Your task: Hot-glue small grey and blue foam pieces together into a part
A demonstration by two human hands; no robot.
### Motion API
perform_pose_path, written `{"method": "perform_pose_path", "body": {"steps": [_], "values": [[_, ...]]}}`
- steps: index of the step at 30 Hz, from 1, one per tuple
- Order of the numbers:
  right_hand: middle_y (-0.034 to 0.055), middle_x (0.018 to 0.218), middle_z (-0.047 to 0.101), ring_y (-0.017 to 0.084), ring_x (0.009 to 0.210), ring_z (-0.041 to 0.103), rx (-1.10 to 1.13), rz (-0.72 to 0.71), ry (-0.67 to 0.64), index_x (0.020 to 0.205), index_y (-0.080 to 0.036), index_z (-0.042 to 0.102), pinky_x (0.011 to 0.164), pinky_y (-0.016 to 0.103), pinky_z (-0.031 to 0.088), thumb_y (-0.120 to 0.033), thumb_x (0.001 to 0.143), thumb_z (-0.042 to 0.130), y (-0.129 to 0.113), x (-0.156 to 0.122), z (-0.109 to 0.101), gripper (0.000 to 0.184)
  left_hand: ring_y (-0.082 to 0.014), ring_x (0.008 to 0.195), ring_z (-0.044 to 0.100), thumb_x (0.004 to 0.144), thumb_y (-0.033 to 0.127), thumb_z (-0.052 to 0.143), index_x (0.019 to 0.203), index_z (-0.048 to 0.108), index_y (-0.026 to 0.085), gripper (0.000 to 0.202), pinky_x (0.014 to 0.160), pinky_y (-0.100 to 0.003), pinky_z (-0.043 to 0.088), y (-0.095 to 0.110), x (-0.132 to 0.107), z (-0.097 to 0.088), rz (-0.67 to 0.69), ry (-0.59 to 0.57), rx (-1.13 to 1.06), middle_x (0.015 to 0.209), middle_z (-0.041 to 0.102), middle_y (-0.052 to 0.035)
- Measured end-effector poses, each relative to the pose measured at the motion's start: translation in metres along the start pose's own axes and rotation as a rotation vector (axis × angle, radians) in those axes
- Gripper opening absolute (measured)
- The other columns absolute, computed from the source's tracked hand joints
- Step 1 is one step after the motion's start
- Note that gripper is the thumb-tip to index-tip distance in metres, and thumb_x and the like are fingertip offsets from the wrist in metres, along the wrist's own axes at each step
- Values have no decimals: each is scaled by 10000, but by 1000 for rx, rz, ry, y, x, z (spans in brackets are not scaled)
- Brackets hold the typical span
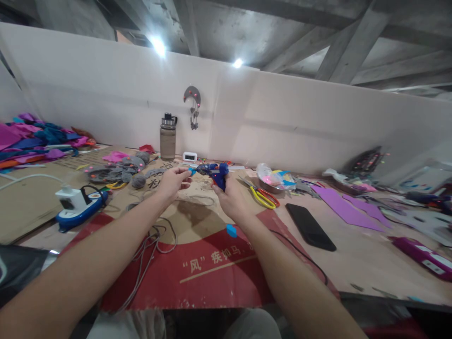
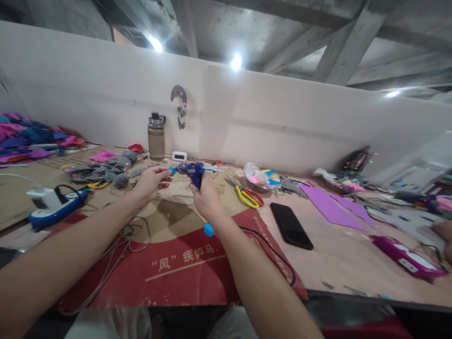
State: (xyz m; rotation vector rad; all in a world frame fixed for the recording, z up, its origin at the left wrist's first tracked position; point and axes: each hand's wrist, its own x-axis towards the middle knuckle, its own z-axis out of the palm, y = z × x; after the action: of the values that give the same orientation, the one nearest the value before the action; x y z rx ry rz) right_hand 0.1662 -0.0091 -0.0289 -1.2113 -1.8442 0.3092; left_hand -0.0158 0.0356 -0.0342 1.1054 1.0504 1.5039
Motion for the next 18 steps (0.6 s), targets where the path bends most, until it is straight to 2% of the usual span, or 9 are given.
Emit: {"method": "perform_pose_path", "body": {"steps": [7,18], "values": [[97,1009,583,239,920,551,-3,35,5,1106,-192,453,815,377,425,-265,789,481,-2,0,-1,327,-92,548,557,578,259,728,753,592,132,255,448,-187,425,0,0,0,-1,-6,4,662,584,-12],[90,1015,583,233,928,552,5,13,16,1130,-202,444,813,376,430,-290,799,462,2,0,1,343,-97,550,561,576,256,727,739,594,137,242,454,-190,419,-2,2,0,8,2,3,650,591,-14]]}}
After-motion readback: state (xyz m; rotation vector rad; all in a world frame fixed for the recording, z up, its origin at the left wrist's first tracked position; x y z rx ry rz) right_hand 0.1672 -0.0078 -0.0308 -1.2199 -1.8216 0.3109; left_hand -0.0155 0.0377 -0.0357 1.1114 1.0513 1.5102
